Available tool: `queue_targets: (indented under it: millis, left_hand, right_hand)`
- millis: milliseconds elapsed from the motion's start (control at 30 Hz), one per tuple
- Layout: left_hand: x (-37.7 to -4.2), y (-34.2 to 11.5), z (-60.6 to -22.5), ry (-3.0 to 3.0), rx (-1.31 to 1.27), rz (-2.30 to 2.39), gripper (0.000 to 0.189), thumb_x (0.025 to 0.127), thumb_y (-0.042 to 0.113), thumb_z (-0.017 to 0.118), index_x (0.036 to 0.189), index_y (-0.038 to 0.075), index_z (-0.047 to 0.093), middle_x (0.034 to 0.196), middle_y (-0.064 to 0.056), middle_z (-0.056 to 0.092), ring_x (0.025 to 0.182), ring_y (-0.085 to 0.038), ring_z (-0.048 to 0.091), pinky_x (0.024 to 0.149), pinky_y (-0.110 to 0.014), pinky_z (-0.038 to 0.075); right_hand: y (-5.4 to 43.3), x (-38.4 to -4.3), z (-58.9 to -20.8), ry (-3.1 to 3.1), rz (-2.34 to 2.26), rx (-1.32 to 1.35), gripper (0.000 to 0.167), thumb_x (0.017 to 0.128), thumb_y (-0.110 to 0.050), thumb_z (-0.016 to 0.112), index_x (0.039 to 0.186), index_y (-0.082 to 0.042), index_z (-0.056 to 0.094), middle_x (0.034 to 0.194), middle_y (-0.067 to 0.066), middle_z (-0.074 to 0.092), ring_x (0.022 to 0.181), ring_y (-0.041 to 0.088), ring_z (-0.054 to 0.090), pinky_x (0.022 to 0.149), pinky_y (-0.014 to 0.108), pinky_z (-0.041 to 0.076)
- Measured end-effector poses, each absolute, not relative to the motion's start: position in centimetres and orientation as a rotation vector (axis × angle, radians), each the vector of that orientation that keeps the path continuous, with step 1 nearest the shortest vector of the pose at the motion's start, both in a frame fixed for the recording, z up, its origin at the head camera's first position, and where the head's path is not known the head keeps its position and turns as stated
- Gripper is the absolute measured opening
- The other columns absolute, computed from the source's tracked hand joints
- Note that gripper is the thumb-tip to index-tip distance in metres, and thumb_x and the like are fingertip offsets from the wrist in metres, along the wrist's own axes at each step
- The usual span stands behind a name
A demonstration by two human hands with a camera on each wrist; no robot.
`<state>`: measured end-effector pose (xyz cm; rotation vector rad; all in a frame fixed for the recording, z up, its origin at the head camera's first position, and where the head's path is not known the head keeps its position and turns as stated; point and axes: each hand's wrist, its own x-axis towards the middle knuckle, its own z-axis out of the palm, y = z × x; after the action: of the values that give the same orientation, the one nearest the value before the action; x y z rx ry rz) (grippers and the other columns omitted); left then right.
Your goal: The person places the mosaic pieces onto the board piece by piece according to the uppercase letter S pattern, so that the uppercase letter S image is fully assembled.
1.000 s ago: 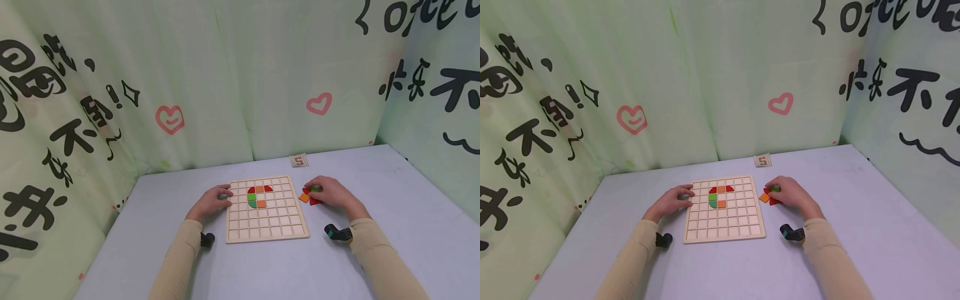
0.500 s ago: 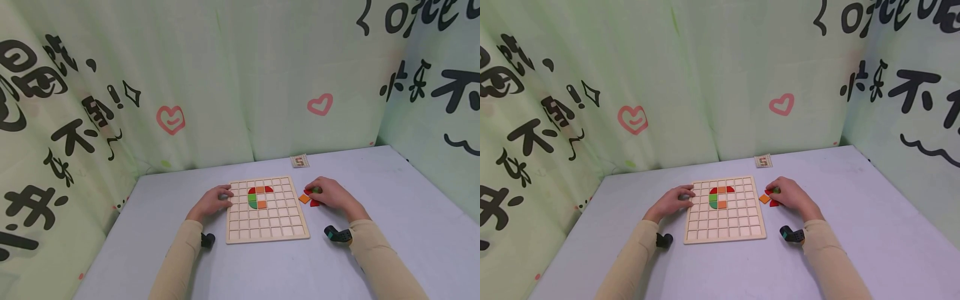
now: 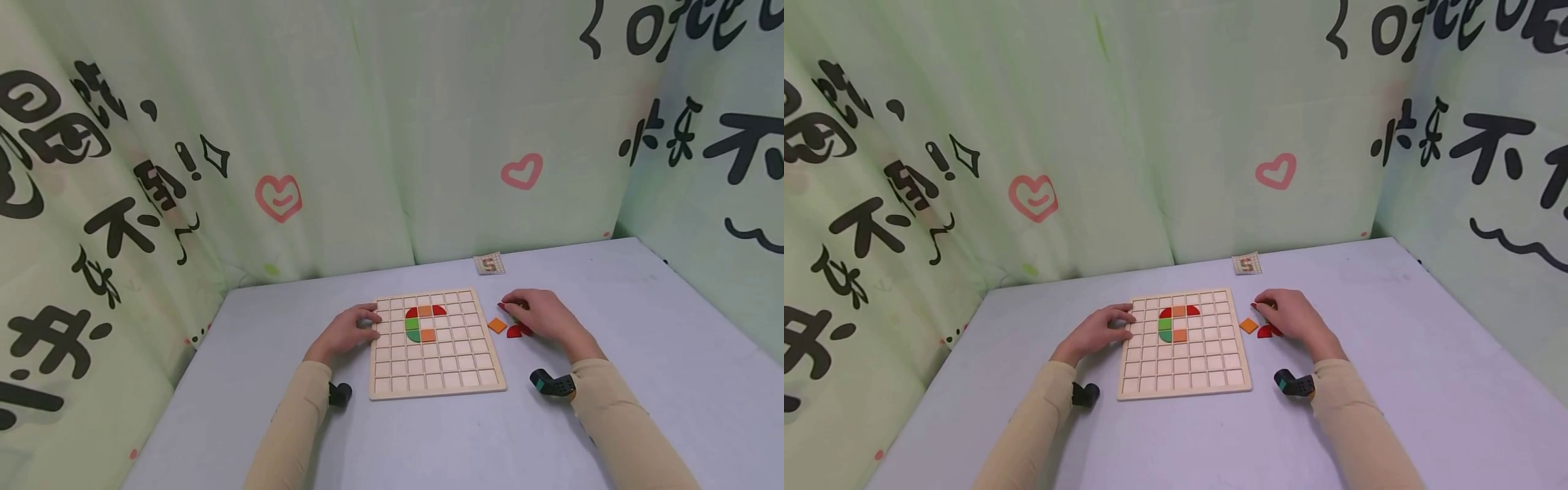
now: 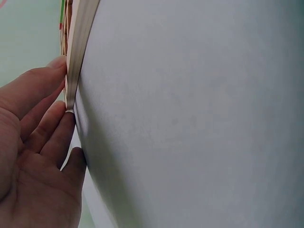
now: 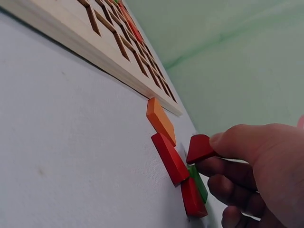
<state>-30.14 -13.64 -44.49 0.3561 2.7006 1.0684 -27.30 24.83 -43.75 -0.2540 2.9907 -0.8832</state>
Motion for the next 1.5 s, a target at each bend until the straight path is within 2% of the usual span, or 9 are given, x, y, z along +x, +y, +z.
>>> queue_targets:
  millis: [133, 333, 533, 767, 1200, 1500]
  left_hand:
    - [-30.1, -13.6, -44.5, 2.697, 0.349, 1.081, 0.026, 0.088, 0.019, 0.074, 0.112, 0.013, 0.071, 0.148, 0.000, 0.047, 0.143, -0.026, 0.031, 0.116, -0.047, 0.027]
    - [-30.1, -13.6, -44.5, 2.698, 0.358, 1.070, 0.026, 0.087, 0.017, 0.074, 0.113, 0.011, 0.071, 0.148, -0.001, 0.047, 0.143, -0.026, 0.031, 0.116, -0.046, 0.026]
    - [-30.1, -13.6, -44.5, 2.695, 0.370, 1.073, 0.026, 0.087, 0.016, 0.073, 0.113, 0.010, 0.071, 0.148, -0.002, 0.047, 0.143, -0.027, 0.031, 0.116, -0.046, 0.027]
    - [-30.0, -13.7, -44.4, 2.698, 0.371, 1.070, 0.026, 0.087, 0.016, 0.073, 0.113, 0.010, 0.071, 0.148, -0.001, 0.047, 0.143, -0.027, 0.031, 0.116, -0.046, 0.027]
    - [-30.4, -13.7, -44.9, 2.702, 0.366, 1.064, 0.024, 0.087, 0.017, 0.073, 0.111, 0.013, 0.071, 0.148, -0.001, 0.046, 0.143, -0.026, 0.031, 0.117, -0.046, 0.026]
    - [-30.5, -13.8, -44.9, 2.703, 0.376, 1.069, 0.024, 0.087, 0.017, 0.073, 0.110, 0.013, 0.072, 0.148, -0.001, 0.047, 0.143, -0.026, 0.031, 0.117, -0.046, 0.025]
  right_hand:
    - [24.9, -27.2, -43.8, 3.017, -0.877, -0.207, 0.031, 0.097, -0.017, 0.057, 0.123, 0.000, 0.063, 0.118, 0.021, 0.063, 0.098, 0.032, 0.055, 0.091, 0.051, 0.051]
    - [24.9, -27.2, -43.8, 3.037, -0.876, -0.191, 0.030, 0.097, -0.012, 0.057, 0.124, 0.001, 0.063, 0.121, 0.024, 0.061, 0.100, 0.034, 0.054, 0.092, 0.052, 0.050]
    - [25.2, -27.6, -44.2, 3.020, -0.860, -0.216, 0.034, 0.093, -0.013, 0.064, 0.122, 0.005, 0.063, 0.111, 0.022, 0.064, 0.096, 0.033, 0.056, 0.087, 0.048, 0.053]
    - [25.3, -27.9, -44.4, 3.013, -0.864, -0.270, 0.033, 0.091, -0.013, 0.067, 0.120, 0.003, 0.065, 0.100, 0.015, 0.065, 0.089, 0.028, 0.056, 0.080, 0.043, 0.053]
    - [24.7, -27.7, -43.9, 3.009, -0.851, -0.263, 0.034, 0.092, -0.016, 0.066, 0.118, 0.005, 0.065, 0.103, 0.017, 0.065, 0.087, 0.026, 0.056, 0.077, 0.039, 0.054]
    - [21.3, -27.3, -42.5, 2.927, -0.978, -0.433, 0.033, 0.094, -0.021, 0.065, 0.118, 0.001, 0.066, 0.093, 0.008, 0.062, 0.071, 0.018, 0.054, 0.055, 0.028, 0.050]
